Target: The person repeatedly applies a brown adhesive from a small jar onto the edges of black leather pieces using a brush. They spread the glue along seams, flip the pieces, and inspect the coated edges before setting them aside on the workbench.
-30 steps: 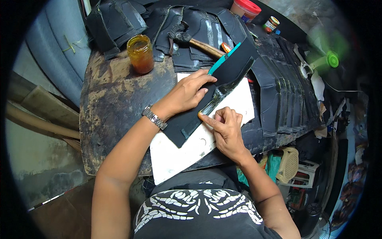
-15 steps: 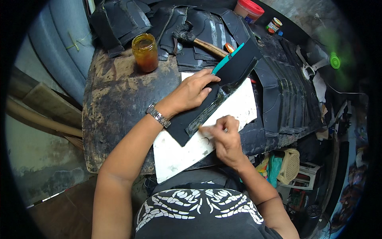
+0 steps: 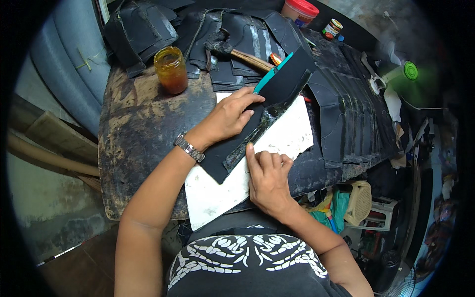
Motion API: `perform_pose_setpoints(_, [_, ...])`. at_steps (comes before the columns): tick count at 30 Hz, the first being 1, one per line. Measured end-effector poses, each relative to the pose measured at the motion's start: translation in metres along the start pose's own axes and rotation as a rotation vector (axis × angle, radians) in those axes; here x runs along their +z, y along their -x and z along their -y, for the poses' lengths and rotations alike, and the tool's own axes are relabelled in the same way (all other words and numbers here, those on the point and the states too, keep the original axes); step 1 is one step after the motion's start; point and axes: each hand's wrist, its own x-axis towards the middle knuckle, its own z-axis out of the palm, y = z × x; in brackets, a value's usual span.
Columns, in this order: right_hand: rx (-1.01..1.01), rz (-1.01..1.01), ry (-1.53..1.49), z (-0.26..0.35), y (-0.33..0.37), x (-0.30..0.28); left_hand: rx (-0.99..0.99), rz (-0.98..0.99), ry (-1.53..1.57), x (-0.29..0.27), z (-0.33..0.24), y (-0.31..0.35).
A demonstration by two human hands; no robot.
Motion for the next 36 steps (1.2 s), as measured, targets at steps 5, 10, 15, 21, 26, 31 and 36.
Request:
perform_pose_setpoints(5, [0.069, -0.113, -0.050, -0.033, -0.004, -0.002, -0.002, 0.024, 0.012, -0.004, -0.003, 0.001])
perform_pose_setpoints(10, [-0.003, -0.051, 0.075, -0.062, -0.017, 0.001, -0.012, 0.016, 0.015, -0.003, -0.002, 0.001])
perform_pose_setpoints(15, [-0.053, 0.016, -0.120, -0.035, -0.007, -0.006, -0.014, 0.026, 0.007, -0.002, -0.001, 0.000])
perform_pose_setpoints(21, [-0.135, -0.154, -0.236, -0.030, -0.006, -0.008, -0.004, 0.017, -0.002, -0.003, -0.002, 0.000])
perform_pose_setpoints(26, [-0.109, -0.043, -0.113, -0.027, -0.006, -0.002, 0.002, 0.009, 0.008, -0.003, -0.001, 0.001])
perform_pose_setpoints(31, [-0.233, -0.023, -0.175, -0.023, -0.001, 0.005, 0.054, -0.024, -0.009, -0.001, -0.001, 0.001])
perform_pose_setpoints(36, [-0.146, -0.089, -0.167, -0.027, -0.001, 0.006, 0.050, -0.016, 0.001, -0.002, -0.003, 0.000])
